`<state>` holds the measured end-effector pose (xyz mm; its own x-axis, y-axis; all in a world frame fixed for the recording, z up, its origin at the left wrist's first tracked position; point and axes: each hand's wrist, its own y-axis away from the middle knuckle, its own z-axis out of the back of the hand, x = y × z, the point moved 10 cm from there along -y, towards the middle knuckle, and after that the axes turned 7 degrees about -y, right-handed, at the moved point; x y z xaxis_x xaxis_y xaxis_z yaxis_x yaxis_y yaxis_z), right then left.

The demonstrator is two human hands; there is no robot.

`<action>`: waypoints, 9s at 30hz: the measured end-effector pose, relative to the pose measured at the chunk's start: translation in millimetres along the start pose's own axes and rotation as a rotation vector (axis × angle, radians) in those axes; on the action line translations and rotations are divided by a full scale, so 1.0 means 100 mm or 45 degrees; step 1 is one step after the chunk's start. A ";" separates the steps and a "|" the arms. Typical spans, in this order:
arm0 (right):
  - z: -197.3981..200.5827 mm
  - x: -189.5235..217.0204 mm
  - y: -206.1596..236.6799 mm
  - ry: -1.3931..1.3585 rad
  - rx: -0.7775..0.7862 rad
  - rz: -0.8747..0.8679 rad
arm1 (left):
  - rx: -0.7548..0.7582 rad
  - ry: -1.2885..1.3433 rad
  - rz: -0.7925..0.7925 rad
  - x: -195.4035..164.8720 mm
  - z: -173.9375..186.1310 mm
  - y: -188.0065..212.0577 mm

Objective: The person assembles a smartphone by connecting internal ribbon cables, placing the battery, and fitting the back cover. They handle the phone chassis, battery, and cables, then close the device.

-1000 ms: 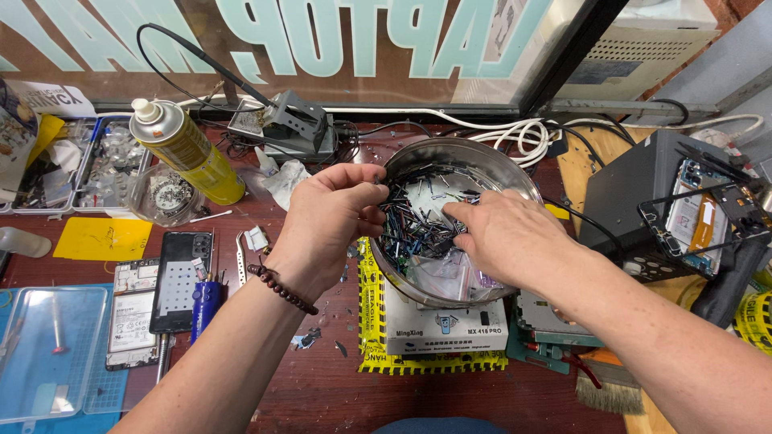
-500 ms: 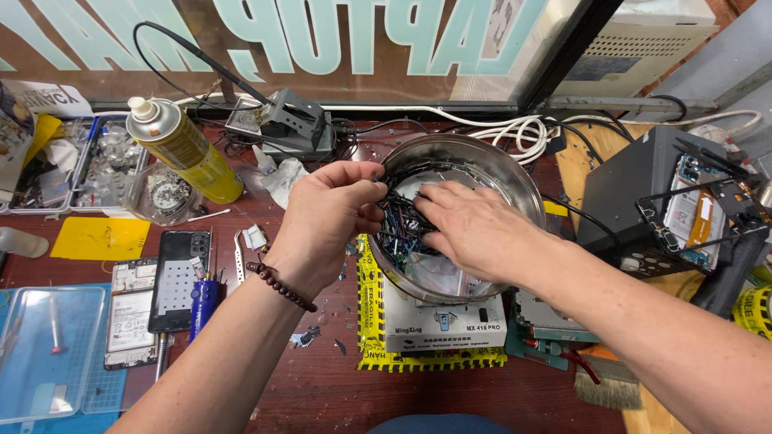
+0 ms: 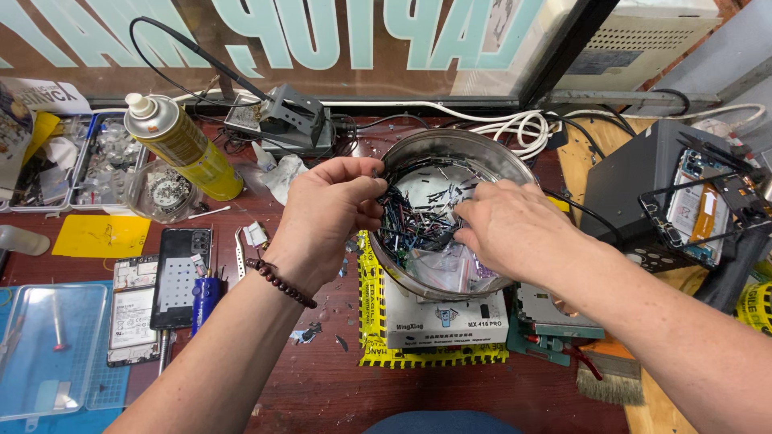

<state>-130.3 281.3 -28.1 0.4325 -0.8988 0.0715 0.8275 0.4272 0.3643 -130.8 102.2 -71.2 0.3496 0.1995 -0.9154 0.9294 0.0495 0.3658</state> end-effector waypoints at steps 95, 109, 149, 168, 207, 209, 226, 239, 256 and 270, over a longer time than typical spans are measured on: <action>0.12 -0.07 -0.72 -0.489 -0.380 -0.047 | -0.018 -0.051 0.020 0.02 0.11 -0.02; 0.52 -0.29 0.05 -1.517 -0.575 0.113 | 0.150 0.049 -0.064 -0.24 -0.32 0.23; 0.64 -0.24 0.92 -2.001 -0.644 -0.179 | 0.513 0.346 0.062 -0.20 -0.95 0.72; 0.66 -0.28 0.95 -1.921 -0.772 -0.118 | 0.518 0.323 0.046 -0.17 -0.98 0.70; 0.05 1.41 -0.58 -2.326 -0.145 -0.046 | -1.141 0.382 0.152 1.54 4.04 0.38; -0.05 1.56 -0.70 -2.324 -0.099 -0.071 | -1.173 0.380 0.173 1.57 4.43 0.38; -0.49 2.00 -1.24 -2.314 0.043 -0.212 | -1.337 0.401 0.408 1.61 5.31 0.01; 0.21 1.55 -0.68 -2.395 -0.262 -0.047 | -0.864 0.522 -0.036 0.36 3.52 0.22; 0.76 -0.41 0.97 -1.618 -0.956 -0.098 | 0.461 0.117 0.011 -0.33 -1.24 0.45; 0.04 -2.87 2.08 -1.499 -1.290 -0.707 | 0.537 -0.765 -0.506 -0.10 -3.53 -0.02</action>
<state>-84.2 628.0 31.1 -0.0789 -0.3283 0.9413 0.8657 -0.4908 -0.0986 -178.2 445.9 -2.9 -0.1211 -0.3176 -0.9405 0.9214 -0.3885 0.0126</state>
